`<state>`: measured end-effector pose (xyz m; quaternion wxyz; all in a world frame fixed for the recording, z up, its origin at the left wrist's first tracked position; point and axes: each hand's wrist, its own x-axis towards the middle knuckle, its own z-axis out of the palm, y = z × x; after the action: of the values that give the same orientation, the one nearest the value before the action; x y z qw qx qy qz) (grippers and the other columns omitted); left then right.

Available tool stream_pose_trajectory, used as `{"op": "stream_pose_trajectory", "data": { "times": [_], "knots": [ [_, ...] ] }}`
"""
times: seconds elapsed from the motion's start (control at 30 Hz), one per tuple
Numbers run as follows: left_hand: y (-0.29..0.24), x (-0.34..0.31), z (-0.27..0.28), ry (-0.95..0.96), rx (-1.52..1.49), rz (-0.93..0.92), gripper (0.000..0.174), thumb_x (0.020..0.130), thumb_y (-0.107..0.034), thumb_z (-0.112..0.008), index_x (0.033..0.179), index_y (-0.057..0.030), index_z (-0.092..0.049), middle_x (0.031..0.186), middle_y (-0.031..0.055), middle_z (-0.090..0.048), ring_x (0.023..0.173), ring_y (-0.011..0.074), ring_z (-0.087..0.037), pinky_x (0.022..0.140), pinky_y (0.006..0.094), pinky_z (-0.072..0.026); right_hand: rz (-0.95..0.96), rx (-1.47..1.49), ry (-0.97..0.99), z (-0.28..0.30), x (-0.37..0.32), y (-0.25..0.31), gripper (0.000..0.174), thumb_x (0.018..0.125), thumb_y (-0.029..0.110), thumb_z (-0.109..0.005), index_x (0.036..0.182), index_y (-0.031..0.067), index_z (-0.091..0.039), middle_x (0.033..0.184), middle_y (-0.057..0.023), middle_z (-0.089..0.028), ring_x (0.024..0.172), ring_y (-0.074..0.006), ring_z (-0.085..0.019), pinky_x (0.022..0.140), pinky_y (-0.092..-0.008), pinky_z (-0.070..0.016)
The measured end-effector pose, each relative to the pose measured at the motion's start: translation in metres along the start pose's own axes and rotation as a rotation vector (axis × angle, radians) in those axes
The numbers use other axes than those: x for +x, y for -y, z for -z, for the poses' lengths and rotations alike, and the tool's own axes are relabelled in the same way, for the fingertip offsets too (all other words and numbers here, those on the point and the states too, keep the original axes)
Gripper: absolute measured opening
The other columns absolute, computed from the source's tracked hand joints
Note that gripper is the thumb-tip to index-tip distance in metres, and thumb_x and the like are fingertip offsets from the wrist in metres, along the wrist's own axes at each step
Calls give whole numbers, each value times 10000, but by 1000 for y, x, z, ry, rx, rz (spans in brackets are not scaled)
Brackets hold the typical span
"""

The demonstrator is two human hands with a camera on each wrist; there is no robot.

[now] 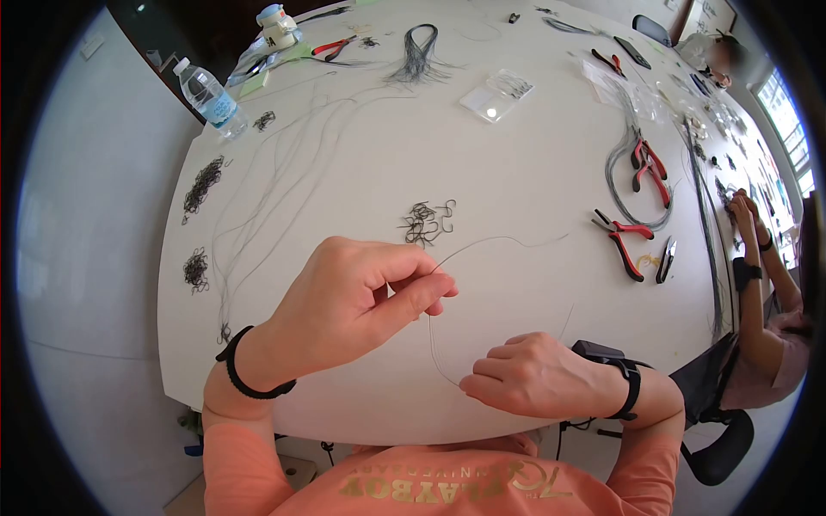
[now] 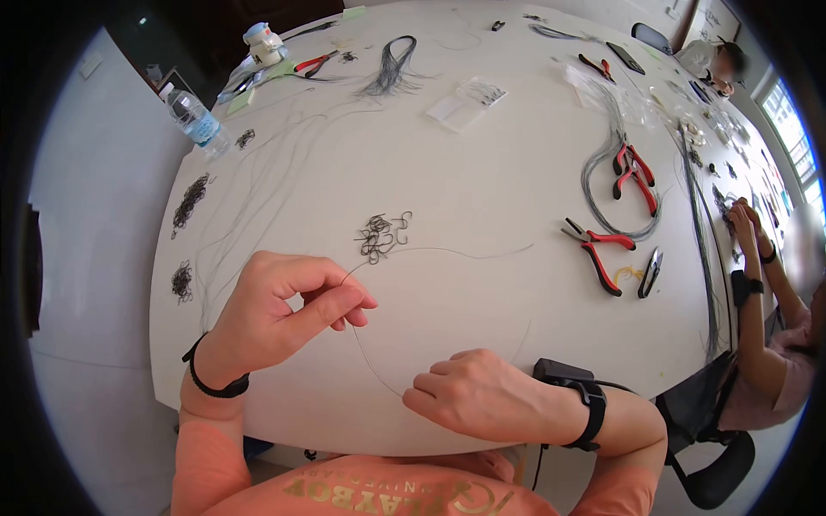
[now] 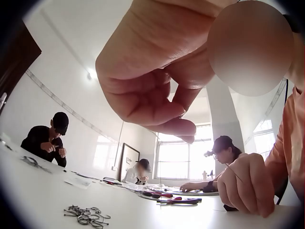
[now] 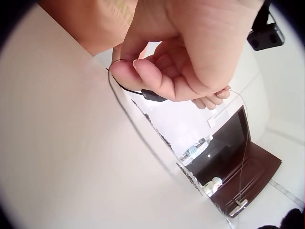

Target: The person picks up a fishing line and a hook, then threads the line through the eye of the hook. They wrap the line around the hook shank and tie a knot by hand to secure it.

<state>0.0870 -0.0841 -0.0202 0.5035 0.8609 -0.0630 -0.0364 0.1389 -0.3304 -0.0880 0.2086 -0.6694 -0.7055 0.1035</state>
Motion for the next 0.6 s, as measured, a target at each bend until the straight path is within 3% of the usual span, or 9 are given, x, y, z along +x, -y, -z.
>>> {"op": "stream_pose_trajectory", "data": {
  "times": [0.07,0.13,0.17,0.27,0.3,0.37,0.4,0.5,0.6],
  "knots": [
    [2,1,-1,13,-6,20,133,958,-37,-645,887,36,-731,728,79,-715,671,105,-688,601,231,-541,-13,3,19,1,1,0,150,794,133,-662,811,61,-532,712,-34,-504,629,-183,-576,540,-321,-480],
    [6,0,-3,81,36,53,116,940,-61,-672,877,11,-737,727,68,-717,647,113,-681,582,238,-533,-119,21,-262,1,7,0,200,870,200,-714,933,48,-602,792,-42,-585,641,-181,-602,551,-315,-494],
    [7,1,-3,85,35,51,116,940,-61,-672,877,11,-737,727,68,-717,647,113,-681,582,238,-533,-124,20,-263,6,7,1,200,870,200,-714,933,48,-602,792,-42,-585,641,-181,-602,551,-315,-494],
    [13,0,-10,200,248,-178,83,894,-123,-712,843,-66,-745,711,38,-692,580,175,-630,517,295,-481,-423,469,-321,20,6,2,407,961,249,-688,1275,25,-559,926,-58,-665,612,-153,-605,558,-270,-486],
    [16,-2,-14,205,245,-177,83,894,-123,-712,843,-66,-745,711,38,-692,580,175,-630,517,295,-481,-428,472,-321,25,4,1,407,961,249,-688,1275,25,-559,926,-58,-665,612,-153,-605,558,-270,-486],
    [20,-3,-21,318,320,-346,100,881,-143,-724,805,-78,-716,675,30,-654,585,194,-612,497,325,-458,-579,1086,-249,35,0,-2,394,997,244,-652,1303,23,-538,857,-40,-642,593,-101,-572,547,-244,-462],
    [20,-4,-24,333,320,-376,119,868,-165,-733,785,-92,-690,670,21,-621,592,207,-597,490,344,-450,-582,1336,-323,39,1,-1,314,1047,220,-575,1291,24,-553,809,-28,-626,589,-67,-547,545,-226,-447],
    [24,-4,-26,411,315,-366,112,868,-164,-730,794,-93,-685,706,13,-620,619,207,-603,512,343,-462,-610,1603,-417,42,-11,-9,274,1067,181,-527,1281,17,-572,799,-34,-633,598,-64,-553,551,-216,-450],
    [30,-3,-18,458,401,-292,112,867,-163,-725,787,-94,-688,740,3,-627,667,205,-615,539,343,-475,-615,1539,-548,46,-11,-14,272,1089,174,-462,1213,-12,-618,826,-50,-669,600,-63,-567,554,-213,-464]
  ]
}}
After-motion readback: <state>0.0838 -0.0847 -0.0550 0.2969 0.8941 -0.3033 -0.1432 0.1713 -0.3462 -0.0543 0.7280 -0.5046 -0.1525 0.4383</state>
